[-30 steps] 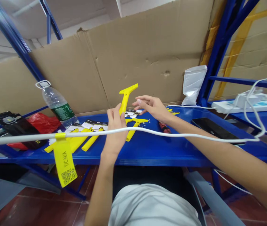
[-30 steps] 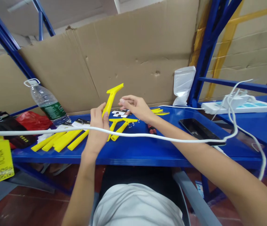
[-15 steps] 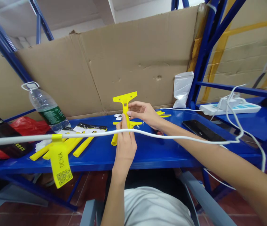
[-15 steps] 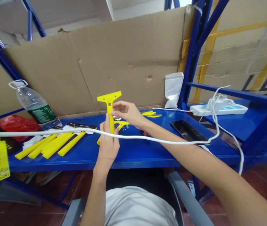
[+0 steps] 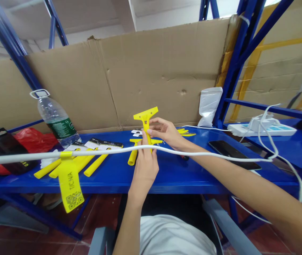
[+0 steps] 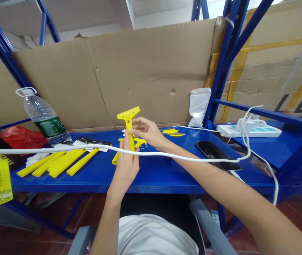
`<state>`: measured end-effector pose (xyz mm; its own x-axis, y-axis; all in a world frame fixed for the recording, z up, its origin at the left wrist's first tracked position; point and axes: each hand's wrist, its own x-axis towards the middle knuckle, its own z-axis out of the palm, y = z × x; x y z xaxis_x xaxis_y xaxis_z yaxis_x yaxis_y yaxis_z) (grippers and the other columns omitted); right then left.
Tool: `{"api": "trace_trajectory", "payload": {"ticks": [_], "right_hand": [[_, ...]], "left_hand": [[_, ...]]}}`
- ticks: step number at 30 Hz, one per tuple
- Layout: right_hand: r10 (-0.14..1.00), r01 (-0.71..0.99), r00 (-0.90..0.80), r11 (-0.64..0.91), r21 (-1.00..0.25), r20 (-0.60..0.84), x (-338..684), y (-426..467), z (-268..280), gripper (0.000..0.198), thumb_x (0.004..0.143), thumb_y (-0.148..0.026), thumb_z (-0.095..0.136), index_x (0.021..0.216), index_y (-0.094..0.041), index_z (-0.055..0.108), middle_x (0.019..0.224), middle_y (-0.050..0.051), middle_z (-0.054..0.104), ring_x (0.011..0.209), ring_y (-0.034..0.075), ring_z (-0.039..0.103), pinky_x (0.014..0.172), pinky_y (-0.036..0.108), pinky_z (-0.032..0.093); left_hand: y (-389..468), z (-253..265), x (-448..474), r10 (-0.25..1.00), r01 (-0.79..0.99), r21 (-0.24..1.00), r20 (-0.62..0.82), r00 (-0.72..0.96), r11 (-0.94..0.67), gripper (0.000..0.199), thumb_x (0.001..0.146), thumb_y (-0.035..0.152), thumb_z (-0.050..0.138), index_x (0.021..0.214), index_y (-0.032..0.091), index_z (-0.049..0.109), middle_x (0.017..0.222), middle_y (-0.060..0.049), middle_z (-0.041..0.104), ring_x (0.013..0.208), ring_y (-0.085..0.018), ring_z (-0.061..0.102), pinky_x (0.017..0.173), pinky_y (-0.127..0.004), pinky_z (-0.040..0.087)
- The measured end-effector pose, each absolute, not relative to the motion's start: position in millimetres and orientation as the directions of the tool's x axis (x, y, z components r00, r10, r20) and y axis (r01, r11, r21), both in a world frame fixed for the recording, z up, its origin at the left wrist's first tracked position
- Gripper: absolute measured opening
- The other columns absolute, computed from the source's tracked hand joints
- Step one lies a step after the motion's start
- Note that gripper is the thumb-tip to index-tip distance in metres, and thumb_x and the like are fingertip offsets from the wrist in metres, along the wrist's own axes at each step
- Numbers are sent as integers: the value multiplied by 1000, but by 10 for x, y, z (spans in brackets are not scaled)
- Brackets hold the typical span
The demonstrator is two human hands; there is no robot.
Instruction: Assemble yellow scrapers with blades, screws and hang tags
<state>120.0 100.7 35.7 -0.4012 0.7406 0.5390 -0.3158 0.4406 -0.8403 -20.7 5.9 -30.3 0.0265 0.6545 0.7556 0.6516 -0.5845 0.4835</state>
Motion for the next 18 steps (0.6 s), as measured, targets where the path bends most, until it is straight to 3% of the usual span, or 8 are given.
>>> {"api": "trace_trajectory", "payload": {"ticks": [4, 8, 12, 15, 18], "right_hand": [[762, -325, -383, 417, -848, 522, 1191, 975, 384, 72, 63, -42, 109, 118, -27, 64, 97, -1, 81, 92, 19, 79, 87, 35, 66], [779, -301, -384, 403, -864, 497, 1179, 945, 408, 90, 54, -38, 111, 125, -27, 58, 92, -4, 77, 82, 17, 76, 77, 32, 64], [767, -291, -391, 421, -859, 509, 1166, 906, 421, 106, 53, -36, 111, 140, -30, 50, 88, -8, 72, 75, 14, 71, 75, 31, 61], [752, -291, -384, 451, -844, 535, 1165, 868, 440, 111, 55, -37, 110, 146, -30, 47, 86, -9, 72, 75, 13, 70, 76, 30, 60], [732, -254, -390, 498, -829, 559, 1185, 840, 470, 92, 66, -47, 106, 140, -28, 54, 84, -7, 73, 76, 14, 71, 80, 33, 62]], "left_hand": [[17, -243, -250, 694, 554, 569, 720, 21, -608, 67, 112, 27, 54, 177, 25, 36, 170, -20, 56, 160, -35, 54, 130, -56, 48], [-16, -189, -282, 818, 427, 752, 573, -49, -502, 57, 109, 32, 63, 164, 26, 50, 131, -15, 79, 119, -30, 80, 109, -48, 63], [-49, -149, -286, 877, 299, 841, 480, -25, -451, 42, 109, 40, 67, 146, 24, 56, 97, -4, 79, 80, -21, 79, 81, -33, 63], [-75, -129, -288, 875, 278, 838, 485, 20, -470, 29, 112, 43, 61, 134, 24, 57, 87, -1, 76, 76, -19, 76, 77, -30, 60], [-84, -128, -290, 869, 251, 836, 491, 57, -488, 21, 113, 45, 58, 119, 24, 56, 86, -1, 76, 77, -18, 77, 78, -30, 60]]}}
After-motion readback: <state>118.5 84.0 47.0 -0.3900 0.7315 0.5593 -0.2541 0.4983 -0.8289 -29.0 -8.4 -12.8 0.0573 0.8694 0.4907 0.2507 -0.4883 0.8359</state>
